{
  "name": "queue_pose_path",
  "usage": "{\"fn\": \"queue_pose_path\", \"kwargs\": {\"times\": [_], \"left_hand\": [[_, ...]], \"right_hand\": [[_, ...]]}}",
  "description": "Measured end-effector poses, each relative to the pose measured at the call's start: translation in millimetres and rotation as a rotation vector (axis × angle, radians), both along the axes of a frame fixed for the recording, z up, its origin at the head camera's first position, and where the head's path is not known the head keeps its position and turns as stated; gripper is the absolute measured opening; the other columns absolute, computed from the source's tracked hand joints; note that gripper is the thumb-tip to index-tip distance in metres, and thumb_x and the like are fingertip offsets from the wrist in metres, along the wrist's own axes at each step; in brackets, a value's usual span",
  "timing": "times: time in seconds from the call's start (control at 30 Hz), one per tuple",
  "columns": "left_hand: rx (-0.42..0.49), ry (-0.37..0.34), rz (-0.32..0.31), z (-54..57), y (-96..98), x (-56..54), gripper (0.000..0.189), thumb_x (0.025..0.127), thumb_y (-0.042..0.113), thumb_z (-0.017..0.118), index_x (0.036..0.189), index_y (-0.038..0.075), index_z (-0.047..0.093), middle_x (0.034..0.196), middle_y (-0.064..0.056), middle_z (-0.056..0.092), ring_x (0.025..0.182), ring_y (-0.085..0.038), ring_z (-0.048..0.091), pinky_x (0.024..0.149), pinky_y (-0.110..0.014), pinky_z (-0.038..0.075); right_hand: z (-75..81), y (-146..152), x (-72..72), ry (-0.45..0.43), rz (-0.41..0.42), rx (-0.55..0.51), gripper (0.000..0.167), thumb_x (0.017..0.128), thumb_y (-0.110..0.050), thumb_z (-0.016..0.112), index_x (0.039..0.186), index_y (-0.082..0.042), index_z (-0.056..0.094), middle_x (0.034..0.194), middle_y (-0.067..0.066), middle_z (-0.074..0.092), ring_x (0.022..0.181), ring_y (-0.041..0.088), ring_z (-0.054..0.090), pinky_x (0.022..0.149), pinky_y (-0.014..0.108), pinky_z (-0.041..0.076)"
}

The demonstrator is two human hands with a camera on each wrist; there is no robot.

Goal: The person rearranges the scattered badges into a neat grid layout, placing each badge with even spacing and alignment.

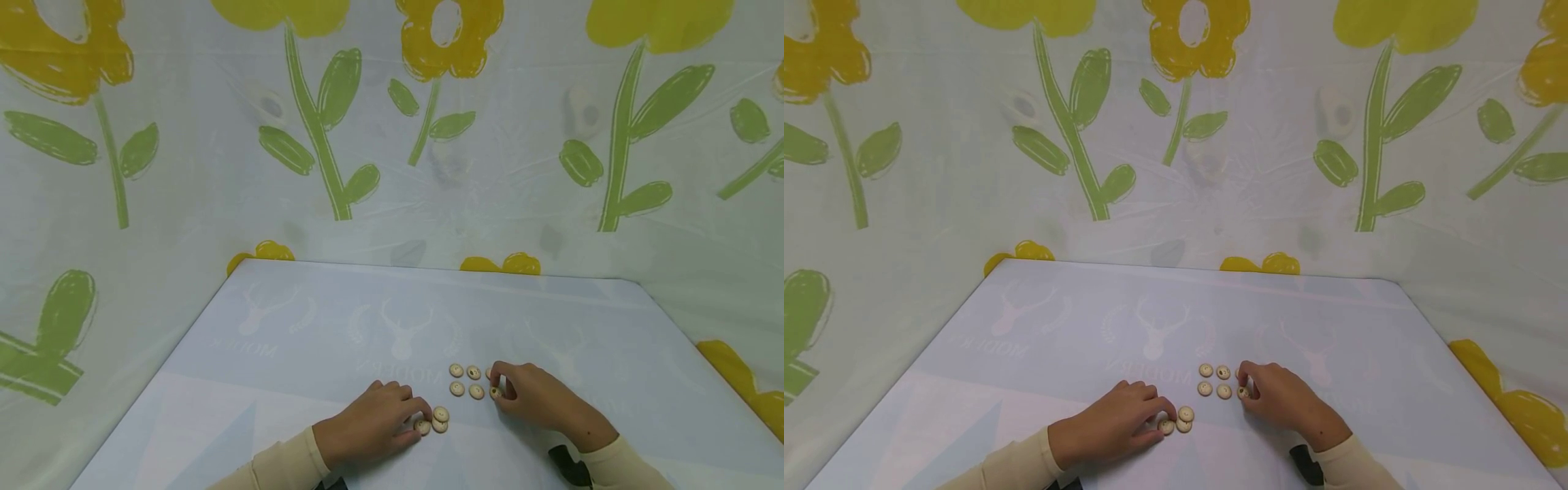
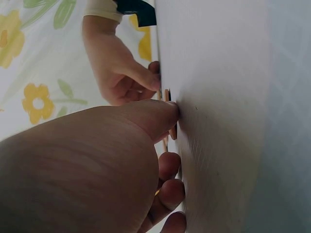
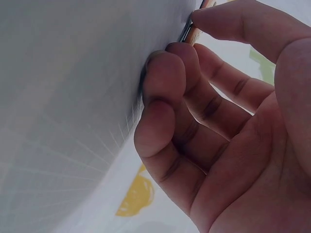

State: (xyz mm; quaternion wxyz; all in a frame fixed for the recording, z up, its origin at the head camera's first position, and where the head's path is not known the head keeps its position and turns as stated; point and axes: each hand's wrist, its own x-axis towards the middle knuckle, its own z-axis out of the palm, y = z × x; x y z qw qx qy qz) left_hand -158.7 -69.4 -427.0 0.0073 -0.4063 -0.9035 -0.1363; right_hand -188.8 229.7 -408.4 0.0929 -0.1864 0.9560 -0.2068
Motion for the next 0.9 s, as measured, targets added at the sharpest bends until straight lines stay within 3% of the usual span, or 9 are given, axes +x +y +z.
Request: {"fn": "queue_pose_path", "kwargs": {"times": [0.9], "left_hand": [[0.008,0.012,-0.014,-1.6,-0.7,-1.4,0.023,0.095,0.037,0.067,0.117,0.034,0.066,0.085,0.017,0.053,0.073,0.002,0.039,0.066,-0.018,0.028]], "right_hand": [[-0.9,1.1,0.5,-0.024,0.005,-0.010,0.018,0.087,-0.011,0.073,0.098,-0.019,0.060,0.064,-0.007,0.053,0.055,0.007,0.046,0.051,0.023,0.039]]}}
